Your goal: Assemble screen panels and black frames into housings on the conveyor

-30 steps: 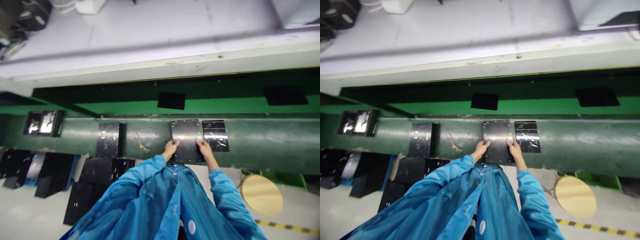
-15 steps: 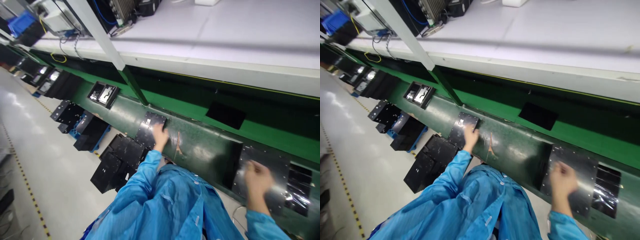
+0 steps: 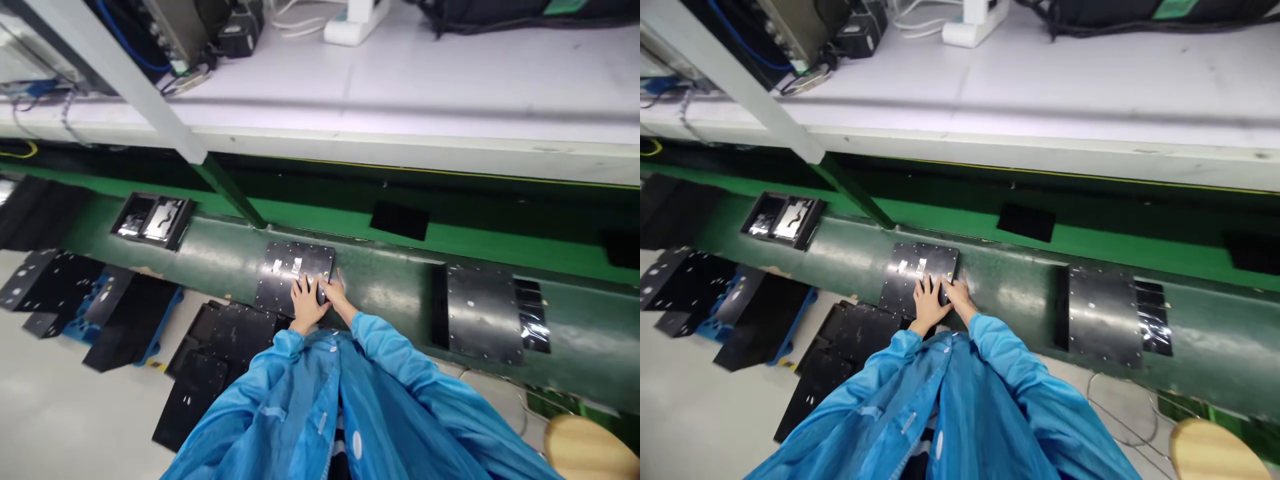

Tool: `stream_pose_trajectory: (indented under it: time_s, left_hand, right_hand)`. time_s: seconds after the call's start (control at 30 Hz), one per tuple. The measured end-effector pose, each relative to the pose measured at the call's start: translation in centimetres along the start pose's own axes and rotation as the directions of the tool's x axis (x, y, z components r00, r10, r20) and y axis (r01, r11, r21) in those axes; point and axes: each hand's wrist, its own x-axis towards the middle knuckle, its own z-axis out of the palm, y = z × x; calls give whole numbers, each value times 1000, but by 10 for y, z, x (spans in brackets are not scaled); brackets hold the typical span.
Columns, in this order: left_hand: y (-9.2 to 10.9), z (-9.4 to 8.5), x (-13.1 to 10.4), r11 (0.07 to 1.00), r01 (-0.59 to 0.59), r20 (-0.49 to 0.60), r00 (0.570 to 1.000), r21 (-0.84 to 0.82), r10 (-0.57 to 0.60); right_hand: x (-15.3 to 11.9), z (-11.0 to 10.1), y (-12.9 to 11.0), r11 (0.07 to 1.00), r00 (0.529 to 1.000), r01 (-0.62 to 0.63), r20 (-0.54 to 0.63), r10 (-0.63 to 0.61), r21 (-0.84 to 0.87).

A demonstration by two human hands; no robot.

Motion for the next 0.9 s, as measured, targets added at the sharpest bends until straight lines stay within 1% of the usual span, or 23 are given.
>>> stream_pose_trajectory:
  time_s: [0.07,0.13,0.17,0.23,0.27,0.3,0.33,0.4,0.43,0.47,0.5,0.57,0.6,0.63,0.7,0.77,0.83,0.9]
  left_hand:
    - [23,-6,-12,996,-48,35,998,-74,51]
    - [46,-9,-21,962,-125,63,988,-243,144]
    - [56,-10,-25,920,-165,68,977,-355,202]
    - [71,-9,-31,814,-198,58,960,-547,273]
    - [76,-8,-33,776,-181,59,961,-604,270]
    - [77,-6,-35,764,-137,73,969,-631,234]
    - [76,-4,-37,769,-77,98,979,-635,179]
    - [67,2,-39,786,52,148,988,-616,50]
    - [60,6,-39,779,94,159,987,-620,8]
    - [52,9,-39,756,108,144,989,-646,-18]
    - [43,12,-37,728,104,132,991,-677,-18]
    - [28,14,-31,682,103,117,993,-724,-25]
    - [22,14,-27,679,116,113,992,-725,-49]
    - [19,12,-21,690,135,107,991,-711,-83]
    - [18,5,-9,718,187,85,981,-670,-176]
    - [22,-5,-1,728,228,61,967,-646,-248]
    - [26,-14,3,721,245,56,959,-648,-276]
    - [27,-20,4,717,238,42,959,-655,-280]
  right_hand:
    - [-12,-36,3,992,997,22,-66,-31,-121]
    - [-28,-66,3,974,985,70,-141,-103,-217]
    - [-36,-78,2,963,975,93,-175,-140,-253]
    - [-51,-93,-3,947,958,106,-225,-179,-304]
    - [-57,-97,-5,942,954,96,-241,-179,-321]
    - [-62,-99,-6,940,954,87,-244,-174,-330]
    - [-66,-100,-7,942,960,93,-222,-171,-322]
    - [-67,-100,-5,958,977,142,-123,-176,-249]
    - [-64,-100,-2,967,980,173,-63,-187,-188]
    - [-60,-99,1,972,979,198,-26,-203,-123]
    - [-53,-98,4,972,974,225,-23,-227,-65]
    - [-36,-94,9,957,955,290,-72,-289,0]
    - [-26,-91,10,946,944,322,-84,-319,21]
    - [-17,-87,9,938,937,345,-67,-343,38]
    - [-2,-77,3,929,930,367,-4,-367,48]
    - [5,-65,-7,926,926,378,21,-378,20]
    - [7,-53,-17,917,918,397,15,-397,-40]
    - [9,-40,-24,914,917,399,41,-397,-77]
